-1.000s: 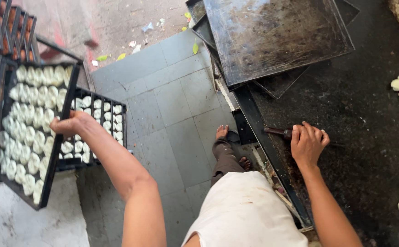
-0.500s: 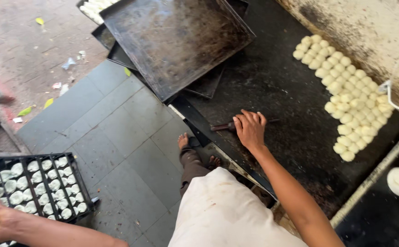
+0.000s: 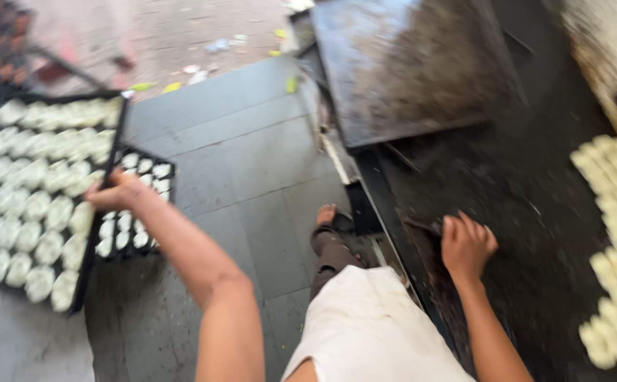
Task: The person prepares dough by rolling small portions into flat discs with a rolling pin and placing them onto a metal baking tray.
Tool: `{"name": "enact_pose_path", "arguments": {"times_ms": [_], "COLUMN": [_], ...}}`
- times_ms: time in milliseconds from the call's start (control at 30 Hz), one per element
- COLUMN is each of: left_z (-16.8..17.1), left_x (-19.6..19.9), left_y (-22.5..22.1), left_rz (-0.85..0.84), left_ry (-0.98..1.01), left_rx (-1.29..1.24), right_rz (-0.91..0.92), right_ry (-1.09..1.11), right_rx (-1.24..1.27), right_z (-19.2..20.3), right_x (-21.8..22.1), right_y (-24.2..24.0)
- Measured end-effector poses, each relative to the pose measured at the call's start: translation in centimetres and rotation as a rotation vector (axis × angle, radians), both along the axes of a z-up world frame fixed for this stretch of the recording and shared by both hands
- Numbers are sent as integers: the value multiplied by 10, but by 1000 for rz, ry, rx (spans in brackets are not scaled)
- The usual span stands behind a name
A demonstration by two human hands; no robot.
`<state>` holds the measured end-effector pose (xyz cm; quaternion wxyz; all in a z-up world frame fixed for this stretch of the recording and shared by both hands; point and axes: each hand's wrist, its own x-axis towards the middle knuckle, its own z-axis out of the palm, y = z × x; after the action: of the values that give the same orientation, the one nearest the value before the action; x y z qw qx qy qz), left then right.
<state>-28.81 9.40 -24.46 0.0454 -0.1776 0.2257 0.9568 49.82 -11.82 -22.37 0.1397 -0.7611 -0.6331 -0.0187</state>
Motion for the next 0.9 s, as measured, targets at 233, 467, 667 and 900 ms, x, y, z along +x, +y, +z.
{"name": "enact_pose_path", "arguments": {"times_ms": [233,467,667,900], "left_z": [-13,-2,-22,-14], "left_x": [-17,-41,-53,-111], "left_y": [16,37,-4,-54], "left_rz": [-174,-207,70,-389], "left_ry": [-31,-184,-427,101], "left_rx": [238,122,-194,-442], "right_rz": [53,40,4,-40], "right_ry": [-55,-51,-51,-89], "right_rx": [-17,-27,-30,-70], "right_z": [-29,-24,-22,-23], "right_x": [21,19,13,11], "right_y": [1,2,2,2]}}
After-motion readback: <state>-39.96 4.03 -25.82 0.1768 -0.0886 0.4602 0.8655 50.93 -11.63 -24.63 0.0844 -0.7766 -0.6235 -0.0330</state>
